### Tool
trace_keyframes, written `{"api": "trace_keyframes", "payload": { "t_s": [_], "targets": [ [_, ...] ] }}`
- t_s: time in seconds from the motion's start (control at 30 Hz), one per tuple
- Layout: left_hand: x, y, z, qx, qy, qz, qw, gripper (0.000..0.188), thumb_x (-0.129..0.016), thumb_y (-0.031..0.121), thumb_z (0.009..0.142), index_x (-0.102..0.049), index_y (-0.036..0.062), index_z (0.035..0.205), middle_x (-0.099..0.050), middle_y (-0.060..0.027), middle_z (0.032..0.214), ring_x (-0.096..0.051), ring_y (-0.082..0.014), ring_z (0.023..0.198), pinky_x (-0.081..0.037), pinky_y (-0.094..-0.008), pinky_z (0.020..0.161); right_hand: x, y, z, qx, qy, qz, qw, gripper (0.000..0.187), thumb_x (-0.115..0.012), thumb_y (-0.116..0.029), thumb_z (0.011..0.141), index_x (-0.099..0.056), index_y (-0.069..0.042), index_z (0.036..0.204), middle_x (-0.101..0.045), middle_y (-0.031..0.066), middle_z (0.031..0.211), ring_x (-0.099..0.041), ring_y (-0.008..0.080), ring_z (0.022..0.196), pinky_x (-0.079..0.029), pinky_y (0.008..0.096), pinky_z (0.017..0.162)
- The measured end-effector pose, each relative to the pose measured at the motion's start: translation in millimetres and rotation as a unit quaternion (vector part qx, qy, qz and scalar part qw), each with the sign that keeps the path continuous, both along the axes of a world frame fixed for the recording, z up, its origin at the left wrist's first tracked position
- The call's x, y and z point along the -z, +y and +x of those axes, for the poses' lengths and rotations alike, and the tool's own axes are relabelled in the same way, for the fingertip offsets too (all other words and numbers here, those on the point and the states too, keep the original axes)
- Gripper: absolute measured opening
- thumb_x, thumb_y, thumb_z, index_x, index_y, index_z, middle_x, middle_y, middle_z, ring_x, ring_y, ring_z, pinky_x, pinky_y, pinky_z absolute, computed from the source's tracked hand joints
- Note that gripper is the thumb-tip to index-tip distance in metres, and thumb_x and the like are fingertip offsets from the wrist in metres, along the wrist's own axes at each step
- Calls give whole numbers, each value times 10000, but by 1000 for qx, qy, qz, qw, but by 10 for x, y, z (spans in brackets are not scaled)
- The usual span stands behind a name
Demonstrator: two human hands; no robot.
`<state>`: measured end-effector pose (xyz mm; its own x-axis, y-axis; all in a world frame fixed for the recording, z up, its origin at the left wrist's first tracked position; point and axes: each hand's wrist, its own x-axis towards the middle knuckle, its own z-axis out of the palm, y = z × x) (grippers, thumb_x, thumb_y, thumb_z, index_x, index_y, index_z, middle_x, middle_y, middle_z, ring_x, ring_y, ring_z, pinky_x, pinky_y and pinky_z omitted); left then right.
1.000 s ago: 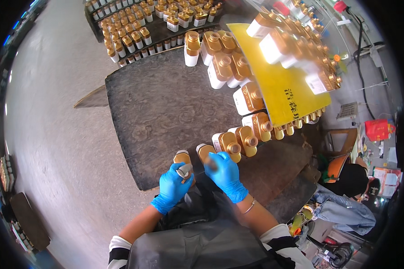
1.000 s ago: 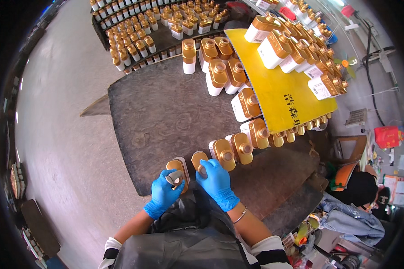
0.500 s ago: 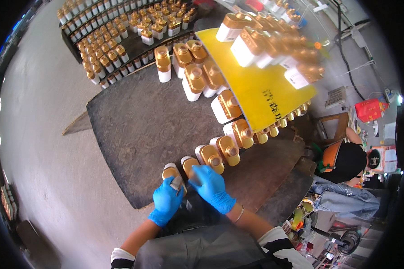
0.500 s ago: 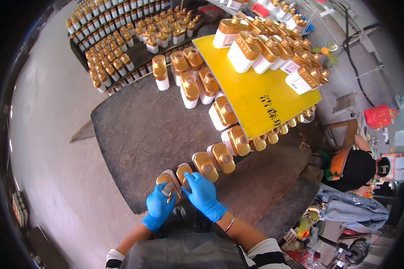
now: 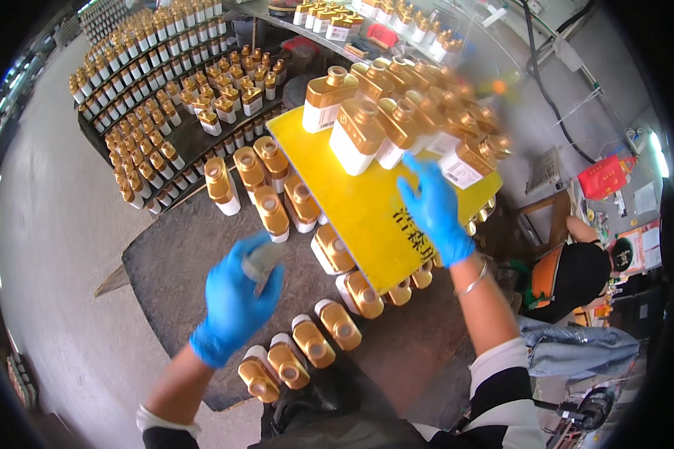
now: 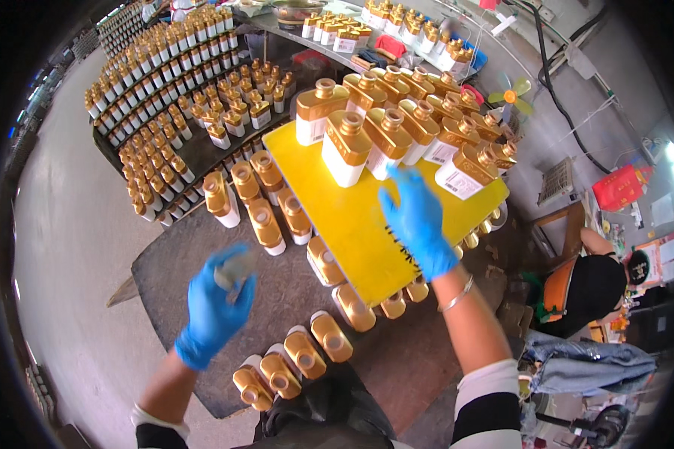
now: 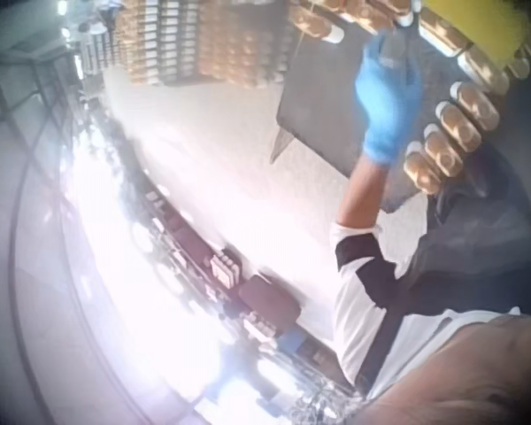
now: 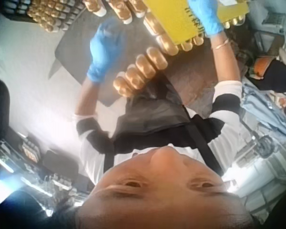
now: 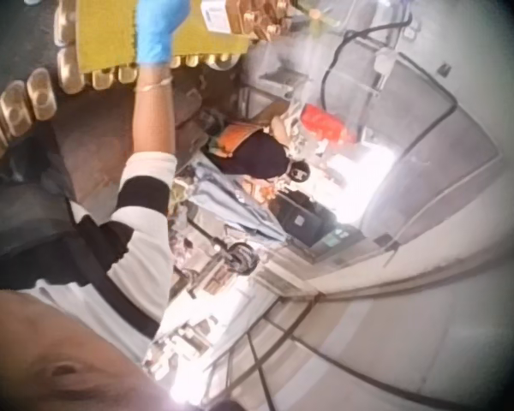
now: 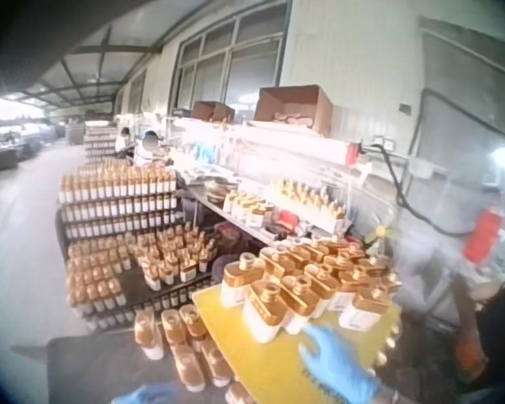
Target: The person arranges small white and gold containers on a yellow tray and a wooden board. They repeatedly pick up containers and place them in neat rows, then move the tray and board to different positions.
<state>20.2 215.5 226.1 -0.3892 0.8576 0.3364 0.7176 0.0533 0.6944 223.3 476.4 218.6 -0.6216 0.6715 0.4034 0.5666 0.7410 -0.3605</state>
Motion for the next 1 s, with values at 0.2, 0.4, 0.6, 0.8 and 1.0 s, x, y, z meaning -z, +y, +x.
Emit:
{"api": "trace_keyframes", "payload": {
  "t_s": [0.2, 0.4, 0.6, 0.8, 1.0],
  "targets": [
    [-130, 2270, -136, 26, 104, 76, 991, 415, -667, 207, 812, -557, 105, 1199, -527, -159, 1266, -643, -318, 916, -511, -378, 803, -274, 1479, -572, -31, -127, 102, 986, 537, -619, -329, 852, -459, -178, 1342, -544, 141, 1215, -562, 347, 1077, -489, 427, 870],
    [-8, 2954, -118, 8, 94, -66, 993, 222, -653, 225, 795, -657, 97, 976, -636, -140, 991, -631, -321, 868, -514, -382, 748, -169, 1773, -681, -73, -160, 5, 984, 364, -699, -347, 748, -661, -147, 1049, -597, 127, 1015, -583, 344, 983, -485, 422, 839],
    [26, 2605, -141, -30, 92, -42, 994, 229, -671, 217, 809, -610, 43, 945, -584, -162, 1007, -611, -366, 868, -505, -404, 734, -187, 1487, -580, -133, -58, 32, 989, 271, -762, -214, 679, -680, -88, 904, -586, 159, 870, -590, 344, 837, -489, 400, 741],
    [-283, 1459, -289, -24, 86, 62, 994, 254, -681, 140, 802, -604, 42, 1024, -601, -143, 941, -642, -323, 803, -527, -363, 705, -417, 965, -406, -125, -18, -3, 992, 327, -786, -172, 674, -678, -15, 940, -611, 135, 845, -610, 261, 775, -493, 340, 715],
    [-808, -300, -408, -43, 74, 40, 996, 251, -691, 79, 801, -606, 41, 1034, -595, -72, 921, -628, -181, 769, -532, -260, 663, -1067, -66, -295, -158, -45, -4, 986, 296, -765, -76, 686, -672, -4, 957, -547, 74, 784, -551, 173, 701, -447, 287, 635]
  ]
}}
